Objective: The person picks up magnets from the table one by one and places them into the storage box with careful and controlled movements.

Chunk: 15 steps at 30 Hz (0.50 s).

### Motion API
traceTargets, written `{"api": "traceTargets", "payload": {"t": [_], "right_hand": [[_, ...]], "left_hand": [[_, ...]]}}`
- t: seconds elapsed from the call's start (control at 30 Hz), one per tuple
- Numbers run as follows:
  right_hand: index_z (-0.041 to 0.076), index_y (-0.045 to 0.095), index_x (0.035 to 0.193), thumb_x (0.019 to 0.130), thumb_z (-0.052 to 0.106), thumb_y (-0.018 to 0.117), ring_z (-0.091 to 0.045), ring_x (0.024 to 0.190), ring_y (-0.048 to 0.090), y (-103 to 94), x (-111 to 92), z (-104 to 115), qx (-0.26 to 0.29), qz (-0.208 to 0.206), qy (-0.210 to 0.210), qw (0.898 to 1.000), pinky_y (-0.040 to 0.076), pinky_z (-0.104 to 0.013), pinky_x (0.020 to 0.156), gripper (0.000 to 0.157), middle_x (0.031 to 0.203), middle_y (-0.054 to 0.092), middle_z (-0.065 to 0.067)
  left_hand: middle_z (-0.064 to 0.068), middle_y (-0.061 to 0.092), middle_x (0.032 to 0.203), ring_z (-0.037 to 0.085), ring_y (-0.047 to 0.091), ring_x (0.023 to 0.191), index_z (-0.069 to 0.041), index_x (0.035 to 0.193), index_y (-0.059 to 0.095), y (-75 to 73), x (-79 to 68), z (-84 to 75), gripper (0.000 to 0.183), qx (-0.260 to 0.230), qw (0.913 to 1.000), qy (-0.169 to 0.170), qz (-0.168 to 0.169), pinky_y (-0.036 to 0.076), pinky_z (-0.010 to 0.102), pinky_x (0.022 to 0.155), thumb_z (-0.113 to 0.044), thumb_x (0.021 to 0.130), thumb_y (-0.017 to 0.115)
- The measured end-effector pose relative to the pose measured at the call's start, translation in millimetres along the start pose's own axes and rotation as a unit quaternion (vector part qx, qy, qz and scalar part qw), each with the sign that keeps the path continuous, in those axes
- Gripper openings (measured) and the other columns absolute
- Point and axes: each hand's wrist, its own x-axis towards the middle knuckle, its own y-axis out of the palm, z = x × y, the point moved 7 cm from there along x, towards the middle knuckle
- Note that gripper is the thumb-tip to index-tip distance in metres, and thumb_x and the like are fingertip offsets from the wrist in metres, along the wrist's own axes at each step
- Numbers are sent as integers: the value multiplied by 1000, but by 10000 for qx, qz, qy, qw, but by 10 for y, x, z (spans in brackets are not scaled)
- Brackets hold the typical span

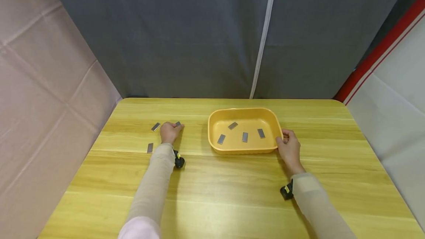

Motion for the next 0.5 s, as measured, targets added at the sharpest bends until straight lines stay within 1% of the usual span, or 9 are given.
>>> {"api": "traceTargets", "payload": {"t": [0.17, 0.33, 0.5], "right_hand": [[-4, 45, 118, 86, 5, 46, -10, 69, 51, -3, -4, 12, -15, -19, -20, 10000, 49, -24, 49, 34, 102, 52, -18], [-4, 45, 118, 85, 5, 46, -9, 69, 51, -6, -4, 12, -16, -47, -39, 10000, 48, -22, 47, 33, 102, 52, -18], [-3, 45, 118, 85, 5, 46, -8, 69, 50, -6, 0, 7, -25, -25, -24, 10000, 48, -22, 48, 34, 103, 52, -18]], "left_hand": [[20, 61, 94, 29, 55, 83, 5, 87, 64, 14, 18, 8, 32, 157, 9999, 17, 52, 46, 39, 73, -26, 78, 68], [20, 61, 97, 30, 56, 87, 5, 93, 65, 5, 5, -8, 28, 224, 9996, 59, 139, 46, 39, 75, -20, 79, 65], [19, 62, 95, 30, 55, 85, 5, 91, 65, -15, -19, -13, 24, 199, 9995, -39, 257, 46, 38, 74, -16, 78, 62]]}}
